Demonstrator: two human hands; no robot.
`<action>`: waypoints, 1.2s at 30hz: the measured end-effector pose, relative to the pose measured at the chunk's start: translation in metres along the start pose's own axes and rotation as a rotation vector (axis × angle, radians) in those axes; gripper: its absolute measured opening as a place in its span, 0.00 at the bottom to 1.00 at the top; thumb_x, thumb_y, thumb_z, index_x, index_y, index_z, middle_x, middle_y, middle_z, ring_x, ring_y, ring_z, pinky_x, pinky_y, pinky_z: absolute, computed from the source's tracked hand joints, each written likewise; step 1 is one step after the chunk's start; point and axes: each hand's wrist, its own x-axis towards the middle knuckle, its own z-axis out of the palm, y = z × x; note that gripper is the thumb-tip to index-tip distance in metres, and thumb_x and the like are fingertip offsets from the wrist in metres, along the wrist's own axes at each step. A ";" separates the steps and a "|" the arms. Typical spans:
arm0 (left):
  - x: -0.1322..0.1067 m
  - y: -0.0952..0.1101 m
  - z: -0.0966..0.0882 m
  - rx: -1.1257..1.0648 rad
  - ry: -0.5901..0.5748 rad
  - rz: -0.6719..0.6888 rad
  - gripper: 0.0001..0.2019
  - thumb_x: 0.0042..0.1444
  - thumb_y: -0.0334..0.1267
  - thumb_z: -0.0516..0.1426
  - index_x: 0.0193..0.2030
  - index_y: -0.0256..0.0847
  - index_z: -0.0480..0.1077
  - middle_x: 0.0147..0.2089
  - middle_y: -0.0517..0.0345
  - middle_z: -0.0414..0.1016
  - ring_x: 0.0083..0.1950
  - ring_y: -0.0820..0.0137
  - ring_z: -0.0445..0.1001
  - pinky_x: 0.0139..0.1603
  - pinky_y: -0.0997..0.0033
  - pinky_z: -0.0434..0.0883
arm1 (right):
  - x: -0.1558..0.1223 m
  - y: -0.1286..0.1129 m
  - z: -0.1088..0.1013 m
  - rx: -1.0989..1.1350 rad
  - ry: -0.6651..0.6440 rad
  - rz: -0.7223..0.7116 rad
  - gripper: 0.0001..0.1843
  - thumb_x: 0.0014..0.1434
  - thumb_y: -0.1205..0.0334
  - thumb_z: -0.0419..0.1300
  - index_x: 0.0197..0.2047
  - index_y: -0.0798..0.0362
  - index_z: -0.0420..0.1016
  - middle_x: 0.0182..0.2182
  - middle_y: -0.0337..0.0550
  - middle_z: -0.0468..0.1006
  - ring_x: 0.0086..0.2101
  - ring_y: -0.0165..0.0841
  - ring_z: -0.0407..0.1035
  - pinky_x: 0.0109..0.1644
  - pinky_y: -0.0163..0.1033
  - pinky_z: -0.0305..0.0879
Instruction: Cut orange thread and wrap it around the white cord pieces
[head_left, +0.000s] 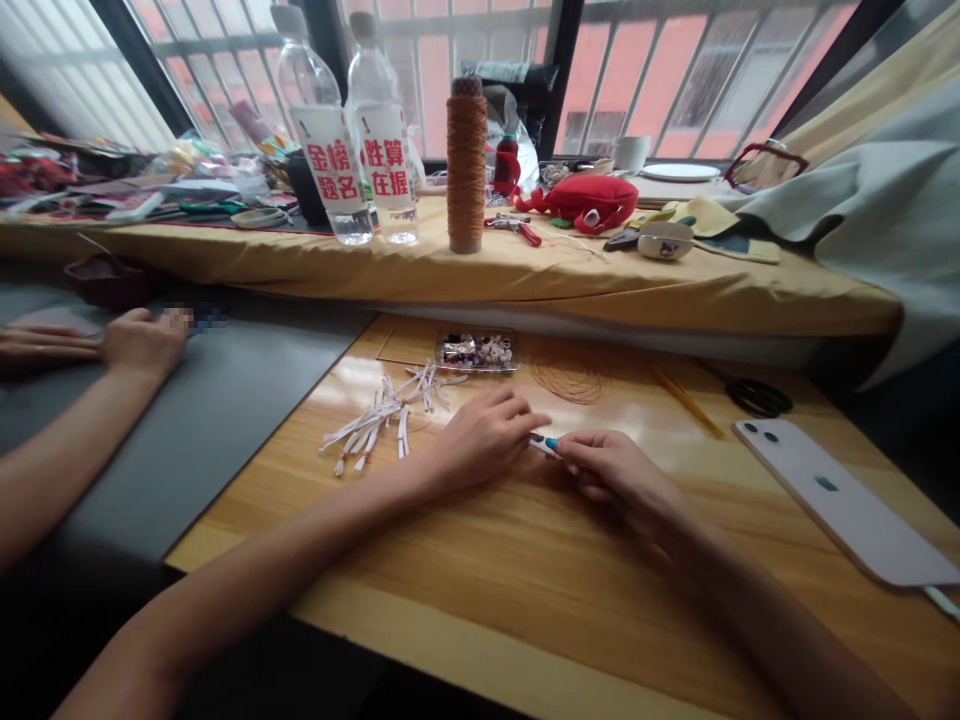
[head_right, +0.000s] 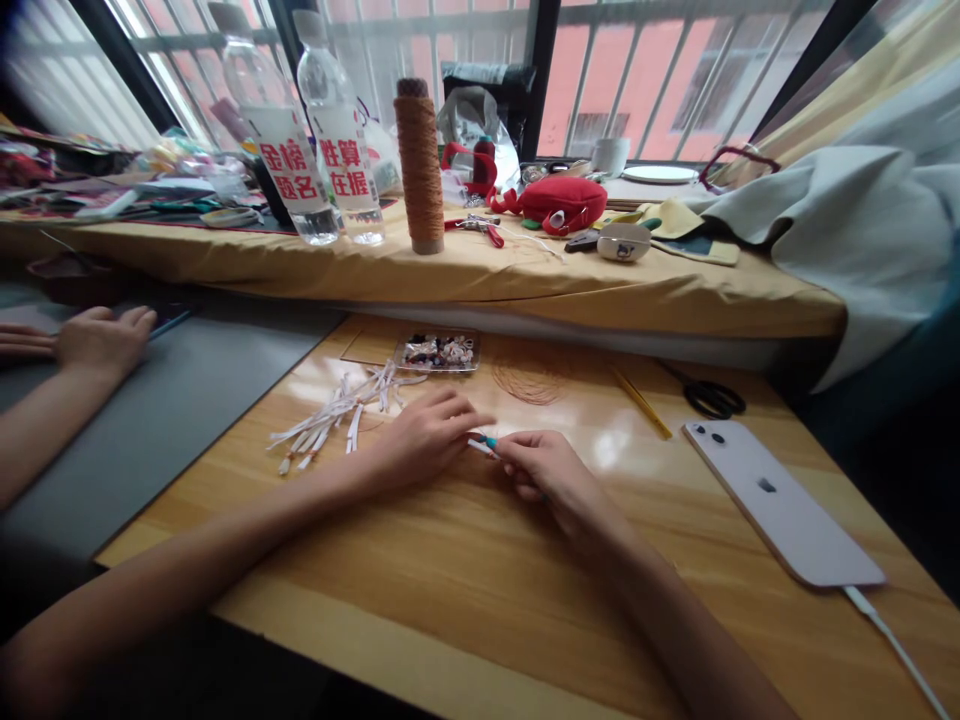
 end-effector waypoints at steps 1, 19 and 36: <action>0.001 0.000 -0.003 0.013 0.073 -0.028 0.13 0.54 0.31 0.48 0.46 0.38 0.65 0.40 0.53 0.69 0.43 0.67 0.62 0.44 0.68 0.60 | 0.001 0.001 0.000 0.015 0.010 -0.014 0.14 0.39 0.56 0.62 0.20 0.58 0.67 0.12 0.29 0.57 0.13 0.16 0.43 0.15 0.27 0.34; 0.005 0.024 -0.007 -0.771 0.000 -0.403 0.05 0.52 0.28 0.53 0.37 0.36 0.63 0.33 0.57 0.73 0.35 0.74 0.71 0.35 0.76 0.64 | -0.007 0.000 0.005 -0.093 0.039 -0.319 0.14 0.48 0.52 0.57 0.21 0.55 0.64 0.13 0.30 0.60 0.14 0.21 0.51 0.17 0.29 0.46; 0.012 0.015 -0.007 -1.354 -0.106 -0.767 0.01 0.47 0.27 0.54 0.27 0.31 0.65 0.20 0.62 0.68 0.20 0.80 0.66 0.24 0.79 0.64 | 0.005 0.000 -0.021 -0.301 0.029 -0.682 0.20 0.50 0.65 0.55 0.49 0.48 0.65 0.29 0.39 0.69 0.23 0.27 0.64 0.25 0.34 0.64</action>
